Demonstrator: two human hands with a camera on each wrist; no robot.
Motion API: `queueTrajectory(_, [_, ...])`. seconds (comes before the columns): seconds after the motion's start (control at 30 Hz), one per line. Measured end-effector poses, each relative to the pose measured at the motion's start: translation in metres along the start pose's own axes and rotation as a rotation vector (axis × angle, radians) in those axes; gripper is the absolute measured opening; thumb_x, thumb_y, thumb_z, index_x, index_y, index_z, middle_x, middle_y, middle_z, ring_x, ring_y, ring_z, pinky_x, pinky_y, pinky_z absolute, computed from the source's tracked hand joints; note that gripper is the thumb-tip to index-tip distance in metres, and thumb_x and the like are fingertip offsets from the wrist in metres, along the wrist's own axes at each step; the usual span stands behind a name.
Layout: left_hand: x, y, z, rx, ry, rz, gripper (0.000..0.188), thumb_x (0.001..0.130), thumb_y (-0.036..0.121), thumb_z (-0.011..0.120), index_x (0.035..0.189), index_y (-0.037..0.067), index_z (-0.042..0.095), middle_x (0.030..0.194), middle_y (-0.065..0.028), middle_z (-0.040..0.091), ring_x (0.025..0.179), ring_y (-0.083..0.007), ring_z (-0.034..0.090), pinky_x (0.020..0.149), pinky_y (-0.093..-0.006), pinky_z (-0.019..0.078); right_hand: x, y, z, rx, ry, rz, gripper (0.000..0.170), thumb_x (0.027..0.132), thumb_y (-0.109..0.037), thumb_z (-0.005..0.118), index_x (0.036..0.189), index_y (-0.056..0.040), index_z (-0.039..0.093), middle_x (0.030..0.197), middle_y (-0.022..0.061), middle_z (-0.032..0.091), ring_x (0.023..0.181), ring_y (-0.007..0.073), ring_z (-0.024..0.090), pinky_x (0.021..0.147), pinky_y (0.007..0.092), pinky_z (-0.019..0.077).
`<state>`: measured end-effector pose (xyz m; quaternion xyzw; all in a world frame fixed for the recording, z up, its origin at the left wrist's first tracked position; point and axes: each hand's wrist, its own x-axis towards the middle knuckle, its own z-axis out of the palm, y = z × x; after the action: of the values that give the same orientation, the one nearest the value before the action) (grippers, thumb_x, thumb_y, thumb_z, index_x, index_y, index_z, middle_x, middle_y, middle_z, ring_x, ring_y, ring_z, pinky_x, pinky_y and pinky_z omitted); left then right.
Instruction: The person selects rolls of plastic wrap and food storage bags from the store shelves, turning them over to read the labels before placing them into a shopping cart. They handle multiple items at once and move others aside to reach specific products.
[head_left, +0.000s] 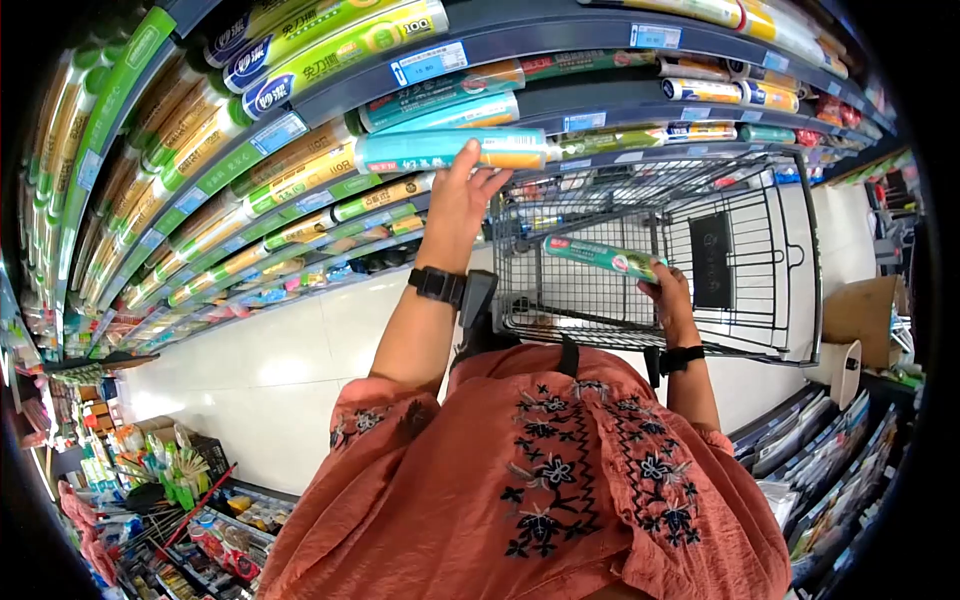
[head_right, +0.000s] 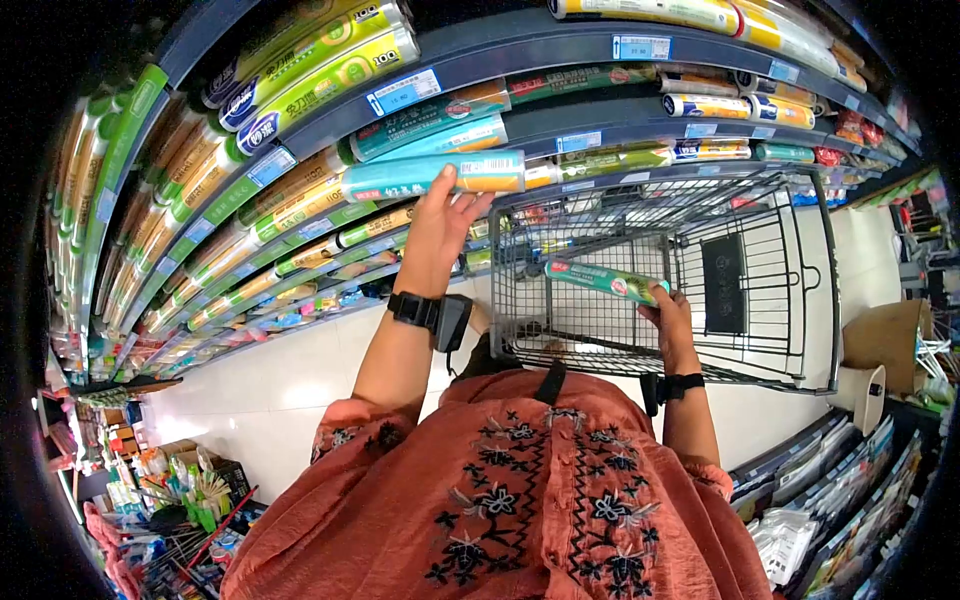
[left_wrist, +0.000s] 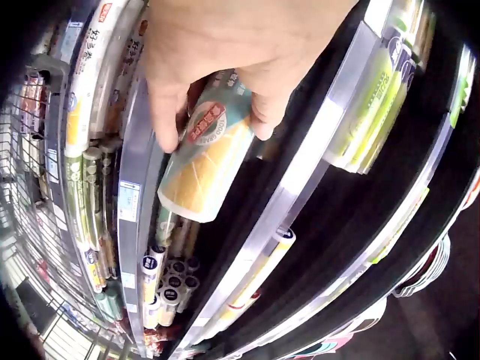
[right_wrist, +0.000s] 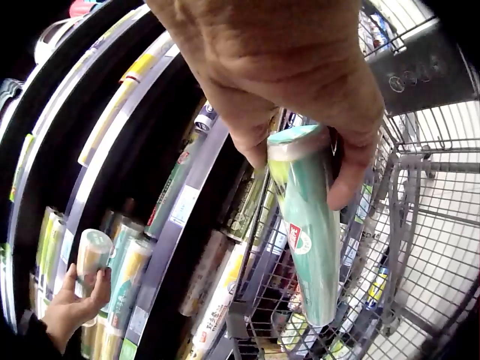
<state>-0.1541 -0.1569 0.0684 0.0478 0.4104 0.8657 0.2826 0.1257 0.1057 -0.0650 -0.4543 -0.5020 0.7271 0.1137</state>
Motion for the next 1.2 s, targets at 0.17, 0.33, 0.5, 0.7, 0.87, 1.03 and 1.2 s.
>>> queueTrajectory(0.17, [0.027,0.001,0.005,-0.088,0.026,0.086,0.039,0.094,0.026,0.069,0.112,-0.004,0.052,0.116,-0.0155,0.059,0.110,-0.0278,0.061,0.103,-0.0494,0.0508,-0.008,-0.003,-0.010,-0.002,0.024,0.017,0.052,0.088,-0.028,0.072,0.116,0.0100,0.050,0.105,0.0154,0.063,0.088,0.0191,0.067,0.072,0.0264,0.0605])
queueTrajectory(0.33, [0.044,-0.002,0.005,-0.085,0.120,0.078,0.040,0.093,0.030,0.071,0.110,-0.004,0.056,0.107,-0.0159,0.063,0.104,-0.0265,0.064,0.099,-0.0457,0.0551,-0.012,0.000,-0.017,-0.002,0.071,0.025,0.054,0.088,-0.028,0.072,0.115,0.0123,0.049,0.105,0.0177,0.063,0.090,0.0210,0.068,0.072,0.0257,0.0612])
queueTrajectory(0.5, [0.062,-0.007,0.003,-0.077,0.164,0.076,0.045,0.093,0.029,0.071,0.113,-0.007,0.055,0.110,-0.0185,0.061,0.106,-0.0288,0.064,0.099,-0.0446,0.0554,-0.008,0.009,-0.024,0.046,0.073,0.038,0.054,0.087,-0.026,0.073,0.115,0.0127,0.049,0.103,0.0176,0.063,0.085,0.0216,0.068,0.071,0.0267,0.0616])
queueTrajectory(0.7, [0.068,-0.009,0.000,-0.073,0.206,0.078,0.045,0.092,0.030,0.071,0.110,-0.008,0.054,0.108,-0.0211,0.061,0.105,-0.0310,0.064,0.093,-0.0427,0.0586,0.005,0.026,-0.031,0.143,0.070,0.117,0.052,0.088,-0.024,0.072,0.120,0.0109,0.052,0.106,0.0172,0.064,0.085,0.0233,0.068,0.072,0.0300,0.0619])
queueTrajectory(0.87, [0.072,-0.015,-0.014,0.025,0.170,0.059,0.049,0.093,0.034,0.070,0.111,-0.008,0.052,0.101,-0.0232,0.061,0.099,-0.0331,0.066,0.094,-0.0432,0.0576,0.016,0.049,-0.050,0.229,0.087,0.090,0.048,0.088,-0.019,0.070,0.119,0.0124,0.052,0.113,0.0187,0.061,0.098,0.0257,0.065,0.079,0.0320,0.0623])
queueTrajectory(1.03, [0.074,-0.011,-0.005,-0.062,0.208,0.024,0.047,0.094,0.031,0.070,0.116,-0.006,0.050,0.108,-0.0204,0.057,0.108,-0.0318,0.062,0.098,-0.0431,0.0556,0.036,0.063,-0.058,0.339,0.268,0.218,0.034,0.095,-0.018,0.063,0.118,0.0068,0.060,0.112,0.0150,0.060,0.097,0.0232,0.063,0.077,0.0300,0.0614])
queueTrajectory(1.2, [0.070,-0.009,-0.002,-0.044,0.213,0.039,0.046,0.093,0.029,0.071,0.115,-0.005,0.051,0.109,-0.0202,0.056,0.106,-0.0314,0.062,0.097,-0.0437,0.0559,0.048,0.076,-0.066,0.410,0.315,0.228,0.032,0.096,-0.017,0.062,0.118,0.0060,0.059,0.114,0.0141,0.058,0.099,0.0238,0.061,0.078,0.0306,0.0609])
